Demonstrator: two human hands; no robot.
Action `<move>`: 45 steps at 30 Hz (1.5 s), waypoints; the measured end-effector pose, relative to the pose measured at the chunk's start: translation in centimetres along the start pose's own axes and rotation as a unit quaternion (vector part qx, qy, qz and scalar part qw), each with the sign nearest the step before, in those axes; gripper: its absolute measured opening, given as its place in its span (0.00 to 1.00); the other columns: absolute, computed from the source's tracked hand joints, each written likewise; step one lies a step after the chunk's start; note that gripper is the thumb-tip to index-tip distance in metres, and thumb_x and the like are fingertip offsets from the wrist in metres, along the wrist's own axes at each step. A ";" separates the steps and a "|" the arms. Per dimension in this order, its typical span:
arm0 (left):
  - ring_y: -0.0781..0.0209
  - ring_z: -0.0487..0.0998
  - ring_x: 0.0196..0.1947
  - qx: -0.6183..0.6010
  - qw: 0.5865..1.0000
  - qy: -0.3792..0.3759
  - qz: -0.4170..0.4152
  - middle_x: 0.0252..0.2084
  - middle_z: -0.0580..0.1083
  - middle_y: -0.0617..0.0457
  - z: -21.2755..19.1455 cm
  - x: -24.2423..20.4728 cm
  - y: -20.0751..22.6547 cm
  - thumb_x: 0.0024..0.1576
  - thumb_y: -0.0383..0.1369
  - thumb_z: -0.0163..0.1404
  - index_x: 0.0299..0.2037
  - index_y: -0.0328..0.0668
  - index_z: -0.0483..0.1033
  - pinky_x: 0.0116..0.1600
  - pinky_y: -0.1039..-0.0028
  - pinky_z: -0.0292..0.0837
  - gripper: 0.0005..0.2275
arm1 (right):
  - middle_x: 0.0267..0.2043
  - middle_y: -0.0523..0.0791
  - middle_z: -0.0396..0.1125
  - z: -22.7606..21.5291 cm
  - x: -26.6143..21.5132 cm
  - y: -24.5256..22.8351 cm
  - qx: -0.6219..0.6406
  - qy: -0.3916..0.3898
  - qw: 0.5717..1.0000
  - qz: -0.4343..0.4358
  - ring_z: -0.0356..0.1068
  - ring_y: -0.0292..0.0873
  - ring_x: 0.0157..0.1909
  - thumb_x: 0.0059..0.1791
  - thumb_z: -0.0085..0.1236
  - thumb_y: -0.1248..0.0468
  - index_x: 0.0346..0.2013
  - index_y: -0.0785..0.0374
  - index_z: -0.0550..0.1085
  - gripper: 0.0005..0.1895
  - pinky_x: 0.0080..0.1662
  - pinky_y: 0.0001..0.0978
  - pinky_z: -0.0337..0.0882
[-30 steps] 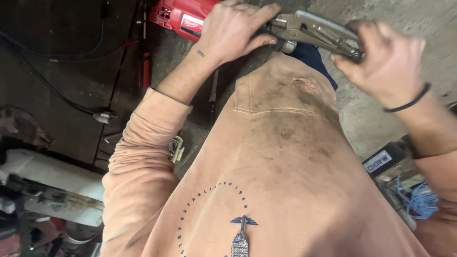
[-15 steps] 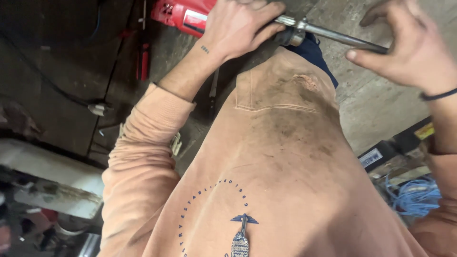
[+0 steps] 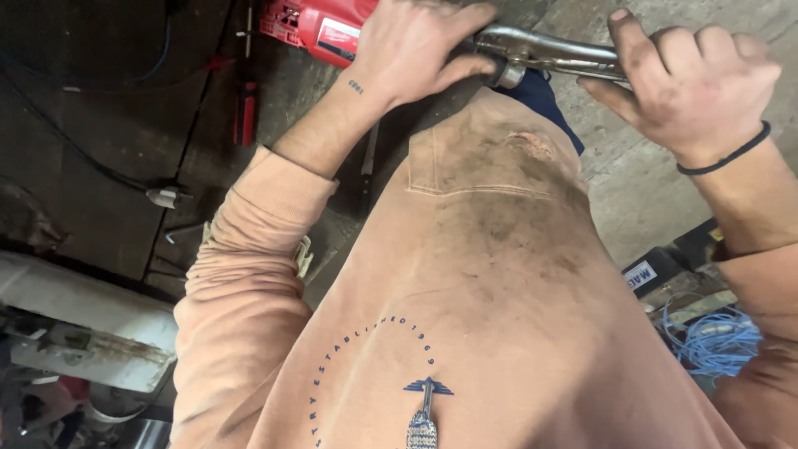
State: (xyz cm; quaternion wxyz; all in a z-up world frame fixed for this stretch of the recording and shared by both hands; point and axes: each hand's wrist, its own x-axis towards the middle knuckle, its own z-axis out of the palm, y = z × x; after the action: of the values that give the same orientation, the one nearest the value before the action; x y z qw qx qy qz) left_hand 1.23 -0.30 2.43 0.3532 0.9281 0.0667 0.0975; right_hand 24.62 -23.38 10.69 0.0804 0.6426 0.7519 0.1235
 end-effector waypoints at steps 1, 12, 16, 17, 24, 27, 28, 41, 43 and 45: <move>0.47 0.81 0.40 0.009 1.000 -0.016 -0.010 0.40 0.80 0.48 0.6 -0.4 -0.6 0.62 0.51 0.59 0.54 0.44 0.77 0.43 0.58 0.74 0.21 | 0.28 0.35 0.52 0.1 0.2 0.0 -0.043 0.025 0.999 -0.009 0.56 0.31 0.28 0.45 0.69 0.38 0.51 0.49 0.78 0.28 0.33 0.22 0.58; 0.53 0.80 0.33 0.036 0.999 -0.022 0.012 0.35 0.78 0.55 1.3 -1.0 -1.2 0.64 0.42 0.57 0.54 0.51 0.80 0.32 0.63 0.71 0.12 | 0.41 0.37 0.71 5.1 -4.7 2.6 0.498 -0.224 0.827 0.129 0.70 0.36 0.40 0.52 0.63 0.41 0.58 0.52 0.72 0.27 0.43 0.28 0.69; 0.56 0.79 0.33 0.025 0.999 -0.017 0.041 0.32 0.76 0.57 1.2 -1.4 -1.1 0.66 0.43 0.58 0.53 0.52 0.79 0.32 0.64 0.69 0.11 | 0.38 0.44 0.69 5.2 -4.2 1.2 0.715 -0.331 0.543 0.290 0.63 0.34 0.32 0.51 0.59 0.44 0.66 0.57 0.72 0.34 0.32 0.29 0.61; 0.56 0.79 0.33 0.026 0.999 -0.017 0.038 0.32 0.76 0.57 1.1 -1.3 -0.9 0.66 0.43 0.58 0.53 0.52 0.79 0.32 0.64 0.69 0.11 | 0.38 0.44 0.69 4.8 -4.1 0.6 0.716 -0.333 0.543 0.287 0.63 0.34 0.32 0.51 0.59 0.44 0.66 0.57 0.72 0.34 0.32 0.29 0.61; 0.54 0.79 0.31 0.037 0.998 -0.025 0.040 0.32 0.77 0.55 -0.2 -0.2 -0.3 0.58 0.49 0.60 0.66 0.49 0.74 0.33 0.63 0.71 0.28 | 0.39 0.47 0.71 1.2 -3.1 -2.7 0.401 -0.146 0.883 0.197 0.71 0.39 0.36 0.55 0.64 0.44 0.59 0.65 0.75 0.29 0.41 0.32 0.71; 0.51 0.80 0.34 0.032 0.999 -0.012 0.038 0.38 0.79 0.53 0.4 -0.2 -0.9 0.54 0.53 0.61 0.63 0.48 0.74 0.35 0.62 0.73 0.30 | 0.35 0.46 0.71 -1.6 -1.1 -3.8 0.264 -0.080 0.944 0.180 0.71 0.42 0.28 0.50 0.70 0.46 0.52 0.63 0.79 0.27 0.33 0.35 0.70; 0.50 0.81 0.37 0.025 0.999 -0.008 0.035 0.41 0.80 0.53 0.7 -0.2 -1.2 0.56 0.53 0.61 0.60 0.49 0.76 0.36 0.62 0.73 0.27 | 0.31 0.46 0.72 -2.6 -0.5 -4.1 0.206 -0.107 0.950 0.206 0.70 0.45 0.23 0.44 0.76 0.47 0.49 0.62 0.82 0.27 0.26 0.38 0.68; 0.51 0.79 0.34 0.051 0.998 -0.015 0.016 0.37 0.77 0.54 1.1 -1.0 -1.6 0.63 0.49 0.60 0.47 0.48 0.78 0.34 0.61 0.70 0.16 | 0.52 0.48 0.73 5.3 -4.4 -0.5 0.860 -0.232 0.373 0.260 0.78 0.39 0.44 0.49 0.58 0.43 0.64 0.58 0.71 0.34 0.42 0.31 0.79; 0.51 0.79 0.37 0.044 0.998 -0.012 0.048 0.38 0.77 0.55 1.1 -1.5 -1.6 0.61 0.46 0.58 0.46 0.46 0.76 0.36 0.62 0.71 0.14 | 0.50 0.50 0.74 5.3 -5.1 -1.5 0.861 -0.267 0.314 0.297 0.72 0.38 0.39 0.55 0.54 0.49 0.68 0.67 0.69 0.32 0.35 0.28 0.69; 0.51 0.79 0.36 0.039 0.998 -0.023 0.048 0.38 0.77 0.55 0.8 -1.3 -1.6 0.61 0.47 0.59 0.45 0.47 0.76 0.36 0.61 0.71 0.14 | 0.47 0.49 0.73 3.7 -4.0 -2.2 0.824 -0.265 0.378 0.327 0.69 0.38 0.36 0.56 0.54 0.50 0.66 0.68 0.71 0.30 0.33 0.30 0.68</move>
State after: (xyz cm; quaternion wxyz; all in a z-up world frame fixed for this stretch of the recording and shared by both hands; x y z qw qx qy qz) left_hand 0.09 0.07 0.61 0.3132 0.9452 0.0179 0.0905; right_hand 24.19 -27.32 6.34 -0.3403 0.5879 0.1549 -0.7173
